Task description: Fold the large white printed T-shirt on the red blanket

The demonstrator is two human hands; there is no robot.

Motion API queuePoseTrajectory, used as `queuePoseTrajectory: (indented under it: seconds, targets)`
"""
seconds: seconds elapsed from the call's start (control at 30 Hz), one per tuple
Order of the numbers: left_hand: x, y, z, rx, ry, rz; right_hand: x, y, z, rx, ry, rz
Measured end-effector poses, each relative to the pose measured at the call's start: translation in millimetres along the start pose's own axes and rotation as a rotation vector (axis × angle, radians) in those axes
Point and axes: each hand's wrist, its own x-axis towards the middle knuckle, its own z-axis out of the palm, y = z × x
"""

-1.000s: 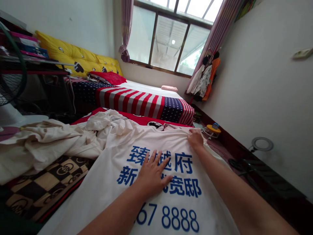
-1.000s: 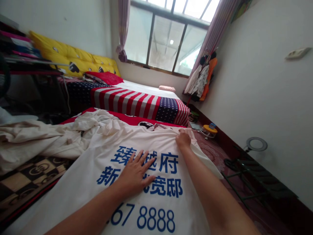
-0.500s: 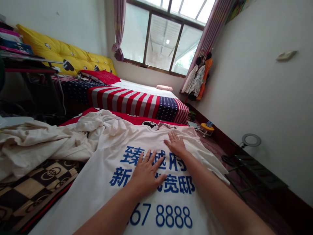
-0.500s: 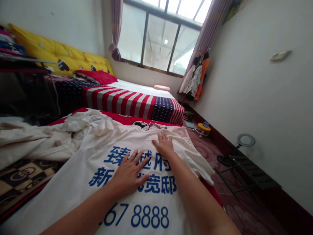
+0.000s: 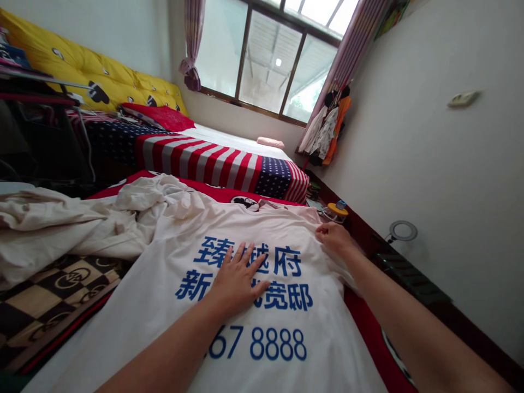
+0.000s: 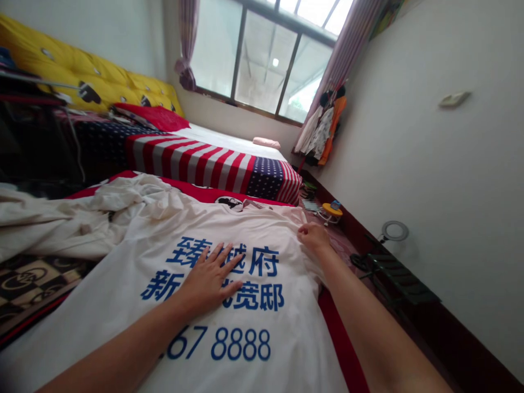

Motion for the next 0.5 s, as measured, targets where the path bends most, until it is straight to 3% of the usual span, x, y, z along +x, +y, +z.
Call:
queuePoseTrajectory:
  seconds: [0.17, 0.3, 0.4, 0.5]
  targets:
    - [0, 0, -0.8, -0.016, -0.02, -0.003, 1, 0, 18, 0.006, -0.05, 0.02]
    - [0, 0, -1.6, -0.01, -0.026, -0.005, -1, -9, 25, -0.046, -0.013, 0.013]
    - [-1, 0, -2.4, -0.009, -0.036, -0.01, -2, -14, 24, -0.058, 0.025, 0.035]
    - [0, 0, -2.7, -0.017, -0.039, -0.007, -3, 1, 13, -0.029, 0.067, 0.15]
